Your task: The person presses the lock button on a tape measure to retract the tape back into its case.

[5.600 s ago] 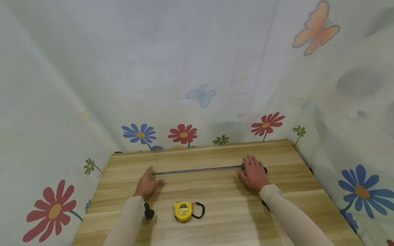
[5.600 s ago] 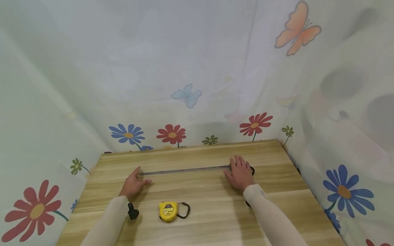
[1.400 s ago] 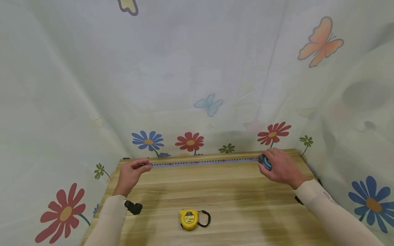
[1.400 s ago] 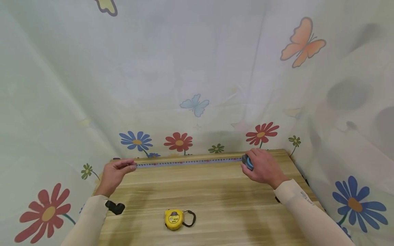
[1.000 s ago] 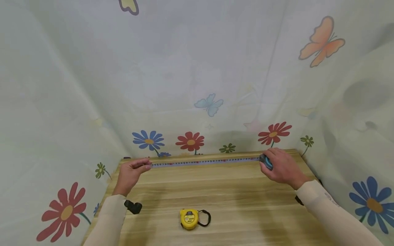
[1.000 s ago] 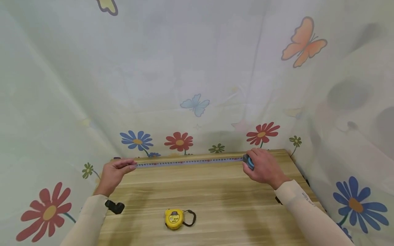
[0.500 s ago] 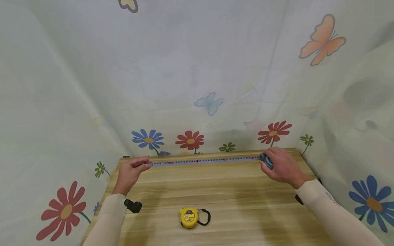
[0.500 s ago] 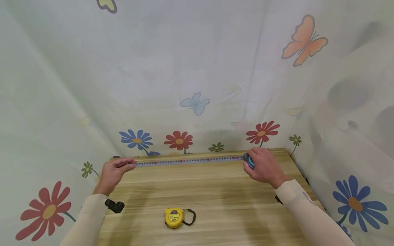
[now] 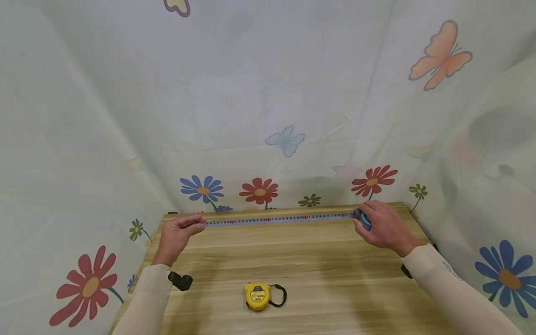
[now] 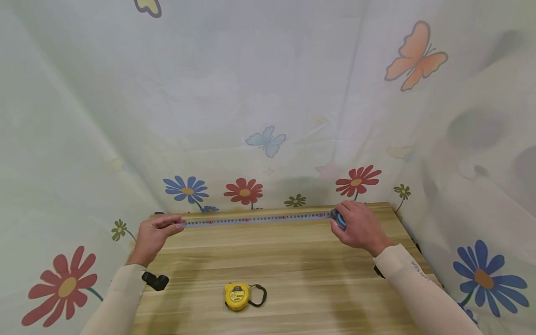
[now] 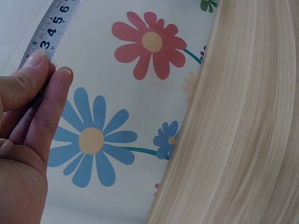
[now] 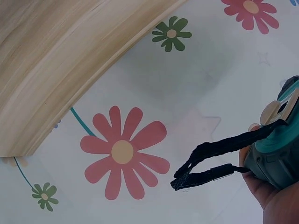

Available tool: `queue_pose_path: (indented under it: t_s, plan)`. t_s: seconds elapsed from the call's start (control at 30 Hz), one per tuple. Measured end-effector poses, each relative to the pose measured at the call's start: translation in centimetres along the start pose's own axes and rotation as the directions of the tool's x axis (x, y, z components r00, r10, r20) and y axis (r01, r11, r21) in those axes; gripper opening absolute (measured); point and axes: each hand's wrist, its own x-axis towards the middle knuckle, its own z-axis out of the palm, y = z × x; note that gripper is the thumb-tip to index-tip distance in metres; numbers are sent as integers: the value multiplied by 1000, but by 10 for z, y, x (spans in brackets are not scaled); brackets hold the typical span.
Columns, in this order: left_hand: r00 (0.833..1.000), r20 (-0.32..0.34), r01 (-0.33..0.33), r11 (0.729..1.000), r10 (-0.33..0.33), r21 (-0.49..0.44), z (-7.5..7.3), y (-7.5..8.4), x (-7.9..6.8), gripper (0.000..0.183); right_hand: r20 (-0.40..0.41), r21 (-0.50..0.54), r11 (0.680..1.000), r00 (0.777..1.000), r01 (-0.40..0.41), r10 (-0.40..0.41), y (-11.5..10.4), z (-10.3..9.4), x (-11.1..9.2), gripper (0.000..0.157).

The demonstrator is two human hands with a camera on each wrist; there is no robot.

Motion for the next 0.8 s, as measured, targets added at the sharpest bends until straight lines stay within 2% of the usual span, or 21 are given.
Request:
queue_pose_path:
  t_s: [0.37, 0.8]
  plan:
    - [999, -8, 44, 999, -44, 5, 7, 6, -2, 43, 20, 3, 1000, 1000, -7, 7, -2, 1, 2, 27]
    - [1000, -4, -1, 1000, 1, 21, 12, 4, 2, 36, -3, 11, 1000, 1000, 12, -12, 0, 1, 3, 25]
